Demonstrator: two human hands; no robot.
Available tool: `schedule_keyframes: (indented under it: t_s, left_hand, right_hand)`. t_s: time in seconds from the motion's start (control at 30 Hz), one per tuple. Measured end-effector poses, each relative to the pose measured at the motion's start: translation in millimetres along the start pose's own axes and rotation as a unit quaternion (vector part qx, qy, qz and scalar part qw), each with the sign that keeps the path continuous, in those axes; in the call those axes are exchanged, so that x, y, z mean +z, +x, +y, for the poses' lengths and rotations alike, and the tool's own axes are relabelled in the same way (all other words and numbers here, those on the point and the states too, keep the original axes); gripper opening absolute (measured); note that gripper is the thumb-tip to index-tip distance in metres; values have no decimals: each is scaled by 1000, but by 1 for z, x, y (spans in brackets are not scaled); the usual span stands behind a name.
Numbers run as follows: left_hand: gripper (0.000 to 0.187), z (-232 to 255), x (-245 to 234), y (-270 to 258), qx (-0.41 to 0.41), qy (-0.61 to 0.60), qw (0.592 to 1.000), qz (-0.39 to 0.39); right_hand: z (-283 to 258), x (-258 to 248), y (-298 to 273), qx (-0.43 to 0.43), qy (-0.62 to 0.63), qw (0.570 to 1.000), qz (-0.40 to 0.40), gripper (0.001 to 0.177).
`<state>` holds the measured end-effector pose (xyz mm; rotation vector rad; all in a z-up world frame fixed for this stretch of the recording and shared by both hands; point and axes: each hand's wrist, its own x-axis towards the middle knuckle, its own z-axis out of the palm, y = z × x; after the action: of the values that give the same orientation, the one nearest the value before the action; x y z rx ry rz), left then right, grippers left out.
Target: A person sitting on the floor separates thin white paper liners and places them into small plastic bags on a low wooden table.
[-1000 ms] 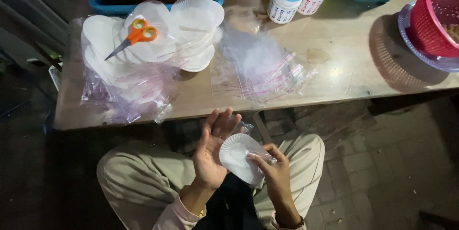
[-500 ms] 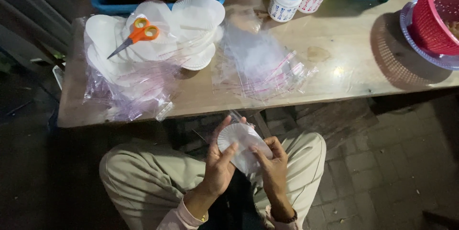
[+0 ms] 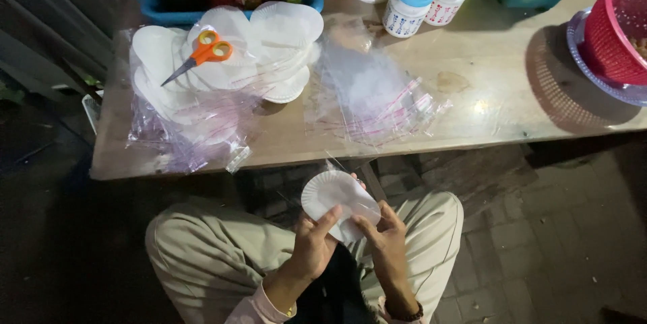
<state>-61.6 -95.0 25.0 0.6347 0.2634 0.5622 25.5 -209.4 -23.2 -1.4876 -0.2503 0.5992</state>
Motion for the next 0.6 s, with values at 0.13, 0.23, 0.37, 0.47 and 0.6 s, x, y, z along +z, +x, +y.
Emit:
schedule_keyframes:
  t_s: [0.13, 0.23, 0.37, 0.47, 0.6]
  left_hand:
    - [55, 5, -1, 2, 3, 8, 1000, 17]
    - [52, 5, -2, 3, 2, 8, 1000, 18]
    - [53, -3, -3, 2, 1, -22, 1000, 2]
    - [53, -2, -3, 1, 0, -16, 1000, -14]
    - [56, -29, -22, -2, -12, -50, 999, -9]
  right_hand:
    - [-3, -7, -1, 3, -37, 999, -28, 26]
    - [-11, -5, -3, 15, -47, 998, -31, 25]
    - [-18, 1, -3, 70, -61, 996, 6, 27]
    - [-12, 4, -1, 61, -8, 998, 7, 31]
    - [2, 0, -1, 55, -78, 995, 17, 21]
